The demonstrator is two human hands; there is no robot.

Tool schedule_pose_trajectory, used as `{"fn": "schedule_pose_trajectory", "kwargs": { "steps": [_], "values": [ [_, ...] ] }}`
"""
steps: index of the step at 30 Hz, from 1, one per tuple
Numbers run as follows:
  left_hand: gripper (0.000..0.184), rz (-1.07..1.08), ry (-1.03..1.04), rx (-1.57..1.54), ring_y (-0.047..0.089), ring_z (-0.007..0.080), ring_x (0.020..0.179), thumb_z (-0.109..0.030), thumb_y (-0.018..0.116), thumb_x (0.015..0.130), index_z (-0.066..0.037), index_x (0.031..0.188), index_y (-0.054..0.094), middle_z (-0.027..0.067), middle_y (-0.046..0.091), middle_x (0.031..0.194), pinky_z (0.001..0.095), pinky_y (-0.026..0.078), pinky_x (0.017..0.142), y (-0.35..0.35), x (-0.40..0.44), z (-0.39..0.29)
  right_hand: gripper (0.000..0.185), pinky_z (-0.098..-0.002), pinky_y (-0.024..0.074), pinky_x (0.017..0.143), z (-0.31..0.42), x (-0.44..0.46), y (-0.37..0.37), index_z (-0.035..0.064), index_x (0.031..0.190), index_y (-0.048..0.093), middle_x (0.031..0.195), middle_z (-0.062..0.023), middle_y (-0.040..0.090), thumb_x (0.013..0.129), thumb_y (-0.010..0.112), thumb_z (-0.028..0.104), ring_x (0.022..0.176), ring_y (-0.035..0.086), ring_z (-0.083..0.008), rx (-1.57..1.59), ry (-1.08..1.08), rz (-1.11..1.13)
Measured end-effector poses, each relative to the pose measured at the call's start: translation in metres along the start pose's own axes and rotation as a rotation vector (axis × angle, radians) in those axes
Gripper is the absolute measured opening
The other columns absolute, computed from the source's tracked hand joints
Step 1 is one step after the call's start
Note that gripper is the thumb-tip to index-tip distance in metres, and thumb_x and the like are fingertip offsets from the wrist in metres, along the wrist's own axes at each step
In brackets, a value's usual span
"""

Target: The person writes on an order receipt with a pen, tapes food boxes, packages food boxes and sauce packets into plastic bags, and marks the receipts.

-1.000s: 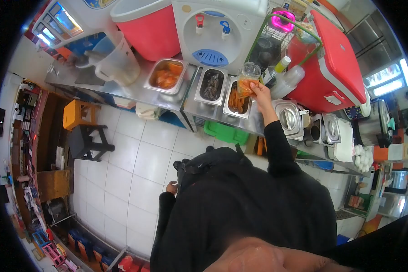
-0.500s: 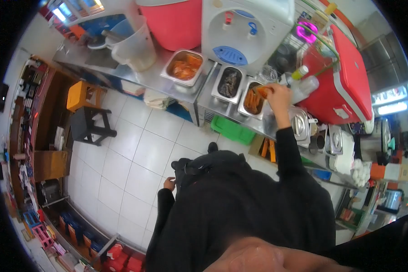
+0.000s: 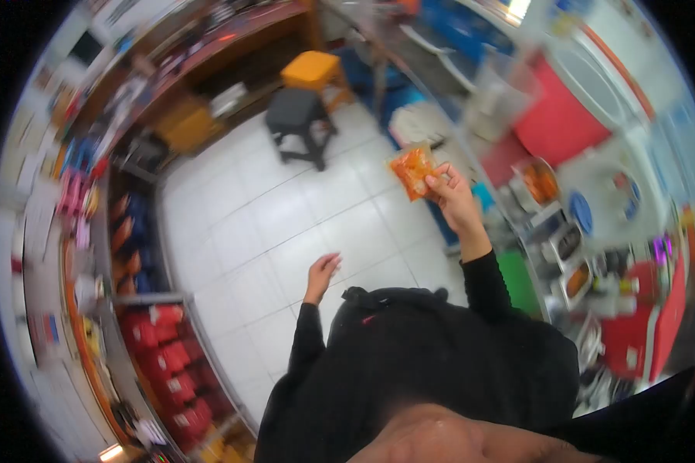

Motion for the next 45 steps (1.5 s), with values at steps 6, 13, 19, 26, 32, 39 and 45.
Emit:
{"fn": "schedule_pose_trajectory", "kwargs": {
  "steps": [6, 13, 19, 26, 32, 39, 45],
  "values": [
    [0.031, -0.053, 0.446, -0.394, 0.062, 0.0122, 0.091, -0.01, 0.066, 0.086, 0.001, 0.114, 0.061, 0.0099, 0.068, 0.102, 0.0261, 0.049, 0.081, -0.089, 0.004, -0.206, 0.016, -0.0308, 0.0504, 0.079, -0.107, 0.061, 0.21, 0.0087, 0.093, 0.047, 0.088, -0.0093, 0.066, 0.09, 0.062, 0.012, 0.081, 0.064, -0.0144, -0.044, 0.204, 0.355],
    [0.027, -0.594, 0.487, 0.341, 0.066, 0.0208, 0.069, -0.025, 0.075, 0.075, -0.001, 0.086, 0.071, 0.0125, 0.069, 0.077, 0.0323, 0.05, 0.068, -0.276, 0.067, -0.226, 0.021, -0.0314, 0.0491, 0.084, -0.238, 0.173, 0.317, 0.0058, 0.103, 0.051, 0.102, -0.0109, 0.063, 0.088, 0.064, 0.012, 0.094, 0.061, -0.0168, -0.502, 0.135, 0.473],
    [0.018, -0.544, 0.079, 0.911, 0.062, 0.0262, 0.065, -0.024, 0.065, 0.077, -0.009, 0.067, 0.068, 0.0092, 0.066, 0.069, 0.0429, 0.042, 0.064, -0.497, 0.152, -0.167, 0.058, -0.0334, 0.0356, 0.103, -0.411, 0.221, 0.349, 0.0068, 0.132, 0.049, 0.133, -0.009, 0.051, 0.089, 0.06, 0.044, 0.122, 0.046, -0.0193, -0.834, 0.914, 1.261],
    [0.02, -0.926, -0.203, 0.393, 0.064, 0.0225, 0.064, -0.024, 0.073, 0.072, -0.007, 0.084, 0.072, 0.012, 0.068, 0.07, 0.0327, 0.048, 0.061, -0.725, 0.079, -0.135, 0.07, -0.0376, 0.0331, 0.106, -0.527, 0.348, 0.565, 0.0092, 0.134, 0.048, 0.138, -0.0154, 0.047, 0.084, 0.057, 0.058, 0.128, 0.043, -0.0286, -1.571, 0.444, 1.74],
    [0.023, -1.086, 0.091, -0.341, 0.061, 0.009, 0.077, -0.013, 0.067, 0.084, 0.005, 0.098, 0.066, 0.0055, 0.068, 0.085, 0.0234, 0.047, 0.068, -0.872, 0.062, -0.115, 0.056, -0.0461, 0.0264, 0.106, -0.597, 0.351, 0.909, 0.0148, 0.138, 0.042, 0.133, -0.0108, 0.05, 0.091, 0.055, 0.042, 0.13, 0.037, -0.0196, -0.673, 0.978, 1.765],
    [0.028, -1.045, 0.149, -0.638, 0.063, 0.0135, 0.084, -0.013, 0.063, 0.089, 0.004, 0.11, 0.058, 0.0078, 0.066, 0.094, 0.0247, 0.05, 0.075, -1.063, 0.111, -0.098, 0.025, -0.0282, 0.0435, 0.091, -0.703, 0.414, 1.065, 0.0065, 0.11, 0.058, 0.105, -0.0042, 0.064, 0.091, 0.062, 0.023, 0.101, 0.056, -0.0126, -0.717, 0.743, 1.612],
    [0.023, -1.122, 0.143, -0.538, 0.062, 0.0108, 0.079, -0.016, 0.061, 0.09, 0.001, 0.106, 0.06, 0.0048, 0.067, 0.092, 0.026, 0.051, 0.071, -1.235, 0.151, -0.142, 0.054, -0.0392, 0.0384, 0.101, -0.799, 0.515, 1.016, 0.0067, 0.125, 0.055, 0.125, -0.0105, 0.056, 0.09, 0.056, 0.047, 0.117, 0.051, -0.0261, -0.955, 0.937, 1.79]
  ]
}}
Point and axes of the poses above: each hand's wrist, its own x-axis towards the middle knuckle, its own y-axis out of the palm, z = x × y, the point moved 6 cm from there along x, towards the middle knuckle
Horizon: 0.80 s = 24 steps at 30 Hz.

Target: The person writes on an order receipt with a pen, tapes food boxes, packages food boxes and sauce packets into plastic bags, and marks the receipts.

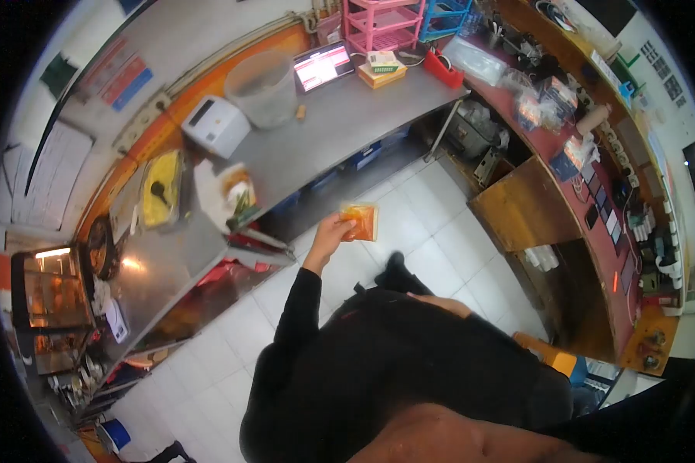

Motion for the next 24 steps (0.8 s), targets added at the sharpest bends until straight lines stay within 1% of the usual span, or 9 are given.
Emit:
{"fn": "schedule_pose_trajectory", "kwargs": {
  "steps": [4, 10, 14, 17, 18, 19, 21, 23, 24],
  "values": [
    [0.024, 0.023, 0.013, 0.022, 0.063, 0.0114, 0.079, -0.017, 0.061, 0.089, 0.0, 0.107, 0.061, 0.0055, 0.067, 0.093, 0.0255, 0.051, 0.071, 0.016, 0.128, -0.029, 0.063, -0.0411, 0.0388, 0.101, 0.07, 0.037, -0.132, 0.0074, 0.126, 0.055, 0.129, -0.011, 0.054, 0.085, 0.058, 0.055, 0.12, 0.049, -0.0268, -0.544, 0.178, -0.102],
    [0.027, 0.183, 0.04, -0.031, 0.065, 0.0142, 0.083, -0.018, 0.062, 0.09, 0.002, 0.108, 0.057, 0.0093, 0.067, 0.095, 0.0266, 0.051, 0.073, 0.089, 0.267, -0.069, 0.036, -0.0271, 0.0474, 0.082, 0.264, 0.131, -0.279, 0.0063, 0.121, 0.057, 0.103, -0.0055, 0.064, 0.089, 0.062, 0.024, 0.096, 0.06, -0.0168, 0.419, -0.274, -0.279],
    [0.035, 0.1, 0.041, -0.128, 0.064, 0.0174, 0.09, -0.021, 0.06, 0.091, 0.001, 0.116, 0.05, 0.0122, 0.065, 0.098, 0.0288, 0.049, 0.08, 0.101, 0.335, -0.071, 0.035, -0.026, 0.0483, 0.074, 0.312, 0.19, -0.363, 0.0016, 0.117, 0.058, 0.092, -0.0034, 0.065, 0.088, 0.062, 0.02, 0.084, 0.061, -0.0139, 0.178, -0.287, -0.311],
    [0.054, 0.211, 0.079, 0.321, 0.053, 0.0214, 0.115, -0.03, 0.058, 0.092, -0.001, 0.134, 0.039, 0.016, 0.059, 0.119, 0.035, 0.041, 0.096, 0.086, 0.355, -0.032, 0.03, -0.0261, 0.0487, 0.067, 0.323, 0.218, -0.434, 0.0018, 0.113, 0.059, 0.087, -0.0036, 0.065, 0.087, 0.063, 0.016, 0.075, 0.062, -0.0123, -0.044, -0.329, -0.585],
    [0.059, 0.451, 0.244, 0.489, 0.045, 0.026, 0.126, -0.038, 0.056, 0.093, -0.004, 0.137, 0.04, 0.0147, 0.048, 0.136, 0.0367, 0.034, 0.105, 0.091, 0.351, -0.014, 0.028, -0.0259, 0.0486, 0.065, 0.325, 0.216, -0.459, 0.0017, 0.111, 0.06, 0.087, -0.0045, 0.065, 0.087, 0.062, 0.015, 0.073, 0.061, -0.012, -0.22, -0.316, -0.699],
    [0.054, 0.693, -0.117, 0.382, 0.04, 0.0292, 0.13, -0.044, 0.054, 0.092, -0.008, 0.134, 0.049, 0.0142, 0.044, 0.141, 0.0375, 0.027, 0.11, 0.083, 0.34, 0.022, 0.025, -0.0257, 0.0486, 0.064, 0.325, 0.214, -0.48, 0.0017, 0.108, 0.06, 0.086, -0.0053, 0.065, 0.086, 0.062, 0.013, 0.071, 0.061, -0.0117, -0.4, -0.295, -0.806],
    [0.046, 0.61, -0.039, 0.568, 0.039, 0.0291, 0.131, -0.044, 0.052, 0.093, -0.012, 0.125, 0.059, 0.013, 0.048, 0.137, 0.0361, 0.027, 0.11, 0.041, 0.348, 0.048, 0.021, -0.0255, 0.0492, 0.063, 0.306, 0.215, -0.515, 0.0021, 0.104, 0.06, 0.085, -0.006, 0.064, 0.086, 0.061, 0.012, 0.07, 0.061, -0.0126, -0.047, -0.199, -0.844],
    [0.044, 0.584, -0.347, 0.647, 0.066, 0.024, 0.082, -0.05, 0.054, 0.089, -0.01, 0.098, 0.071, 0.0104, 0.069, 0.088, 0.0369, 0.05, 0.074, 0.014, 0.39, 0.005, 0.014, -0.0268, 0.0517, 0.065, 0.292, 0.224, -0.545, 0.0021, 0.099, 0.058, 0.082, -0.0063, 0.063, 0.087, 0.056, 0.01, 0.068, 0.062, -0.0151, 0.227, -0.118, -0.908],
    [0.047, 0.455, -0.327, 0.69, 0.06, 0.0188, 0.057, -0.051, 0.056, 0.088, -0.007, 0.083, 0.07, 0.0068, 0.063, 0.064, 0.0351, 0.047, 0.058, 0.006, 0.424, -0.012, 0.016, -0.028, 0.0523, 0.066, 0.284, 0.234, -0.556, 0.0022, 0.101, 0.058, 0.083, -0.0066, 0.063, 0.087, 0.055, 0.01, 0.069, 0.063, -0.0158, 0.316, -0.118, -0.897]
  ]
}}
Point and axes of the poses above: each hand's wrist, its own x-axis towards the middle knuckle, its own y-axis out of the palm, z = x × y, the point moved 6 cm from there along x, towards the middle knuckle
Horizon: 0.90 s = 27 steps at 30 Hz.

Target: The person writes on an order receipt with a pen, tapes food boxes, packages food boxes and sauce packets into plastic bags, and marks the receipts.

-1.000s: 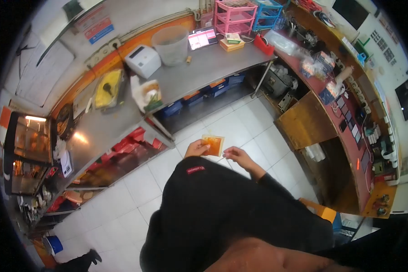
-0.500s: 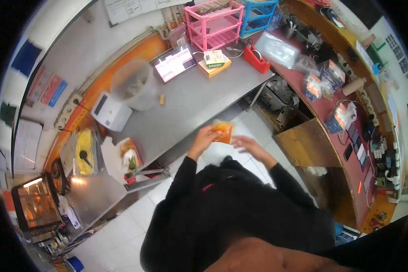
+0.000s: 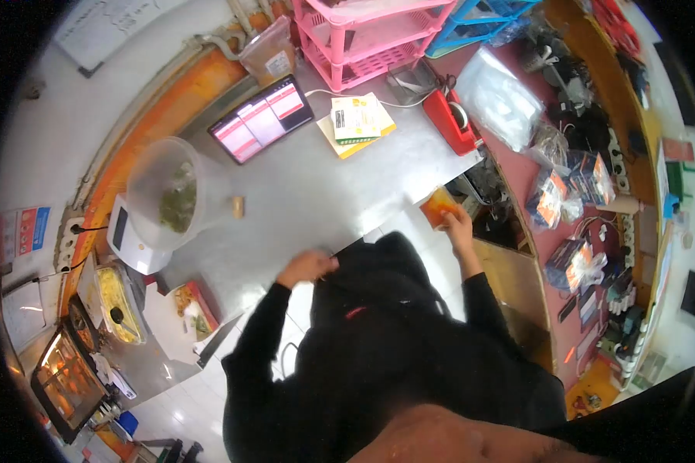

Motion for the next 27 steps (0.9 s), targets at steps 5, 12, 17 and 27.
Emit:
{"fn": "schedule_pose_trajectory", "kwargs": {
  "steps": [5, 12, 17, 27],
  "values": [
    [0.046, -0.404, -0.182, -1.508, 0.062, 0.0295, 0.097, -0.036, 0.055, 0.089, -0.002, 0.119, 0.048, 0.0214, 0.06, 0.111, 0.0439, 0.048, 0.089, -0.054, 0.131, -0.05, 0.022, -0.0331, 0.0538, 0.072, -0.018, 0.043, 0.028, 0.003, 0.107, 0.054, 0.091, -0.0089, 0.063, 0.088, 0.051, 0.014, 0.079, 0.063, -0.0187, 0.391, 0.248, 0.052],
    [0.055, -0.453, 0.079, -2.257, 0.04, 0.0371, 0.129, -0.012, 0.047, 0.072, 0.01, 0.122, 0.041, 0.024, 0.044, 0.134, 0.0519, 0.03, 0.109, -0.076, 0.209, -0.114, 0.024, -0.035, 0.0527, 0.072, -0.013, 0.09, 0.087, 0.002, 0.11, 0.051, 0.094, -0.0094, 0.061, 0.09, 0.048, 0.014, 0.08, 0.062, -0.0196, 0.576, 0.357, 0.225],
    [0.054, -0.609, 0.114, -2.227, 0.035, 0.0376, 0.132, -0.013, 0.047, 0.071, 0.01, 0.12, 0.044, 0.0249, 0.042, 0.135, 0.0511, 0.026, 0.112, -0.082, 0.206, -0.122, 0.027, -0.0344, 0.0529, 0.07, 0.002, 0.107, 0.095, 0.0011, 0.113, 0.051, 0.1, -0.0109, 0.061, 0.09, 0.047, 0.016, 0.083, 0.062, -0.0203, 0.551, 0.338, 0.262],
    [0.051, -0.46, 0.199, -2.091, 0.039, 0.0341, 0.128, -0.02, 0.051, 0.076, 0.002, 0.121, 0.048, 0.02, 0.045, 0.132, 0.0487, 0.028, 0.11, -0.088, 0.195, -0.129, 0.025, -0.0313, 0.0481, 0.07, 0.003, 0.126, 0.135, 0.0078, 0.114, 0.052, 0.099, -0.0061, 0.062, 0.09, 0.049, 0.016, 0.084, 0.061, -0.0169, 0.583, 0.414, 0.361]
  ]
}}
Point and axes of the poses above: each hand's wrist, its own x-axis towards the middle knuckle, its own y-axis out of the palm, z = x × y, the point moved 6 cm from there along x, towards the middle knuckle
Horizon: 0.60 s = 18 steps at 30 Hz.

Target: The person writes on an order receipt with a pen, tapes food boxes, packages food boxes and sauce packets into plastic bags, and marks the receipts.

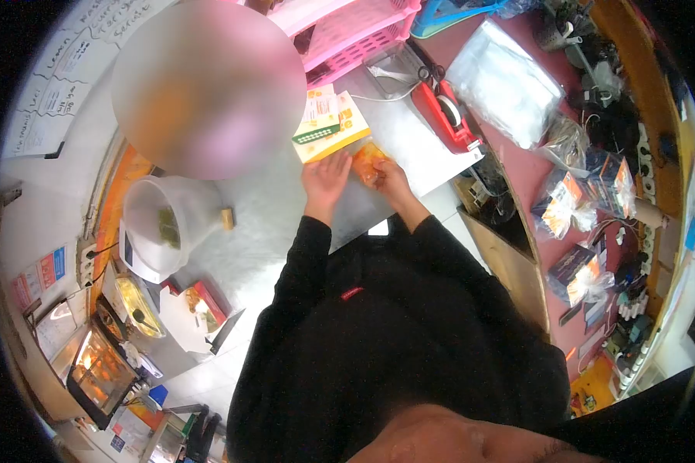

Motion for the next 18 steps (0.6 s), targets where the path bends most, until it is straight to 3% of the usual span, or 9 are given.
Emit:
{"fn": "schedule_pose_trajectory", "kwargs": {
  "steps": [2, 5, 10, 13, 16, 18],
  "values": [
    [0.045, -0.043, 0.049, 0.066, 0.038, 0.0337, 0.129, -0.021, 0.05, 0.078, 0.001, 0.117, 0.048, 0.0207, 0.043, 0.136, 0.0483, 0.028, 0.111, -0.002, -0.008, -0.005, 0.025, -0.0306, 0.048, 0.069, -0.004, 0.005, 0.007, 0.008, 0.113, 0.052, 0.098, -0.0058, 0.062, 0.09, 0.051, 0.017, 0.083, 0.061, -0.0159, -0.024, -0.013, -0.009],
    [0.043, -0.024, 0.12, 0.313, 0.043, 0.0301, 0.123, -0.029, 0.047, 0.083, -0.004, 0.117, 0.049, 0.0142, 0.047, 0.135, 0.0467, 0.029, 0.107, 0.012, -0.028, -0.011, 0.024, -0.0296, 0.0481, 0.068, -0.006, -0.001, 0.025, 0.009, 0.113, 0.053, 0.096, -0.0054, 0.062, 0.091, 0.053, 0.019, 0.081, 0.06, -0.0141, -0.067, -0.058, -0.016],
    [0.044, -0.106, 0.174, 0.815, 0.034, 0.0264, 0.128, -0.042, 0.043, 0.088, -0.012, 0.119, 0.05, 0.006, 0.05, 0.134, 0.0485, 0.026, 0.102, 0.012, -0.041, -0.025, 0.023, -0.0304, 0.0495, 0.069, -0.013, 0.016, 0.03, 0.0099, 0.114, 0.053, 0.097, -0.0044, 0.062, 0.092, 0.055, 0.018, 0.082, 0.06, -0.0133, -0.195, -0.029, -0.086],
    [0.045, -0.207, 0.238, 0.901, 0.031, 0.0244, 0.127, -0.045, 0.043, 0.089, -0.015, 0.121, 0.05, 0.0034, 0.048, 0.134, 0.0491, 0.027, 0.099, 0.003, -0.038, -0.029, 0.027, -0.0317, 0.0511, 0.072, -0.011, 0.024, 0.044, 0.008, 0.119, 0.053, 0.096, -0.005, 0.062, 0.093, 0.055, 0.016, 0.085, 0.061, -0.0158, 0.068, -0.114, -0.148],
    [0.047, -0.226, 0.26, 0.929, 0.032, 0.0227, 0.123, -0.046, 0.044, 0.089, -0.016, 0.124, 0.051, 0.0024, 0.048, 0.132, 0.0479, 0.029, 0.096, -0.015, -0.032, -0.03, 0.033, -0.0341, 0.0509, 0.079, 0.0, 0.025, 0.073, 0.0072, 0.125, 0.051, 0.095, -0.0059, 0.063, 0.093, 0.055, 0.016, 0.089, 0.061, -0.0181, 0.341, -0.107, 0.064],
    [0.046, -0.222, 0.247, 0.96, 0.037, 0.0208, 0.117, -0.044, 0.046, 0.09, -0.016, 0.126, 0.052, 0.0024, 0.049, 0.127, 0.0445, 0.032, 0.093, -0.025, -0.034, -0.032, 0.036, -0.0365, 0.0491, 0.085, -0.001, 0.017, 0.066, 0.0072, 0.128, 0.05, 0.103, -0.0077, 0.062, 0.093, 0.054, 0.017, 0.097, 0.059, -0.0196, 0.235, -0.088, 0.007]
  ]
}}
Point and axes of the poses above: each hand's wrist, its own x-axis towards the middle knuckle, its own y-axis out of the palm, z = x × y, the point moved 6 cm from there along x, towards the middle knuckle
